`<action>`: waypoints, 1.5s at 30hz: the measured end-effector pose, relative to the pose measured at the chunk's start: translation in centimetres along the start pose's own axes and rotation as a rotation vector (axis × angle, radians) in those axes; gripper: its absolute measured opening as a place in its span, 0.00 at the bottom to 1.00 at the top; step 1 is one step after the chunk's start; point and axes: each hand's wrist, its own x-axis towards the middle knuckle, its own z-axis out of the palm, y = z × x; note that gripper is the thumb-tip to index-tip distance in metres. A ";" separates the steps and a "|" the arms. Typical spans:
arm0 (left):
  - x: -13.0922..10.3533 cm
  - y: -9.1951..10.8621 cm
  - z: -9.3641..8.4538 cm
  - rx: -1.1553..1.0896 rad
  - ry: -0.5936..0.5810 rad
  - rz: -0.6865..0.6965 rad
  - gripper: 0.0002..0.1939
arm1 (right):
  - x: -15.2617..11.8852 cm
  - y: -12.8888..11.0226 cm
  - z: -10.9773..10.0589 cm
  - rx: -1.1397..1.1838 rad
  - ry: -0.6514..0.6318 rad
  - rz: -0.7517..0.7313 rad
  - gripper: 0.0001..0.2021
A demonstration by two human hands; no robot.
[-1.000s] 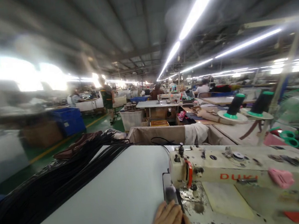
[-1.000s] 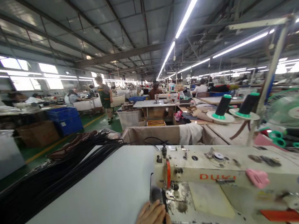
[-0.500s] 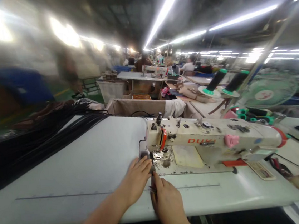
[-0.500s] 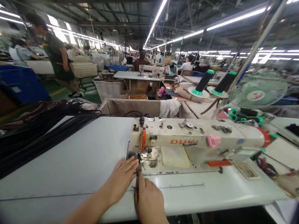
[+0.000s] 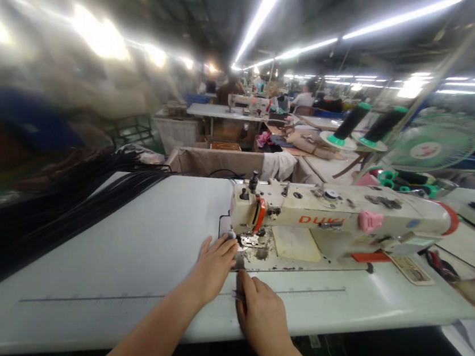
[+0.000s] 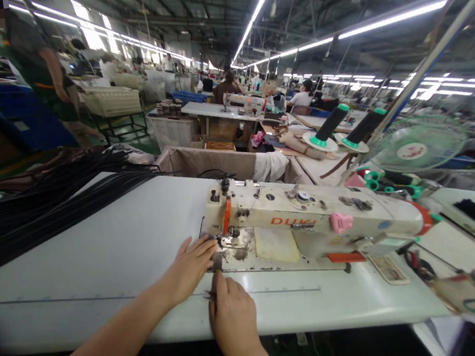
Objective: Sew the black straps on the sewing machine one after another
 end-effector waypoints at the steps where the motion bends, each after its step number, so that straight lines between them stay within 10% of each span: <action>1: 0.0 0.1 -0.1 -0.008 -0.006 -0.008 0.23 | 0.0 0.0 0.0 0.000 -0.003 -0.003 0.30; 21: 9.5 -5.1 -0.4 -0.417 -0.082 0.113 0.14 | -0.5 0.1 0.1 -0.006 0.055 -0.029 0.26; 45: 7.4 -5.8 -2.9 -0.290 -0.131 -0.013 0.07 | -0.6 0.2 0.8 0.011 0.107 -0.058 0.24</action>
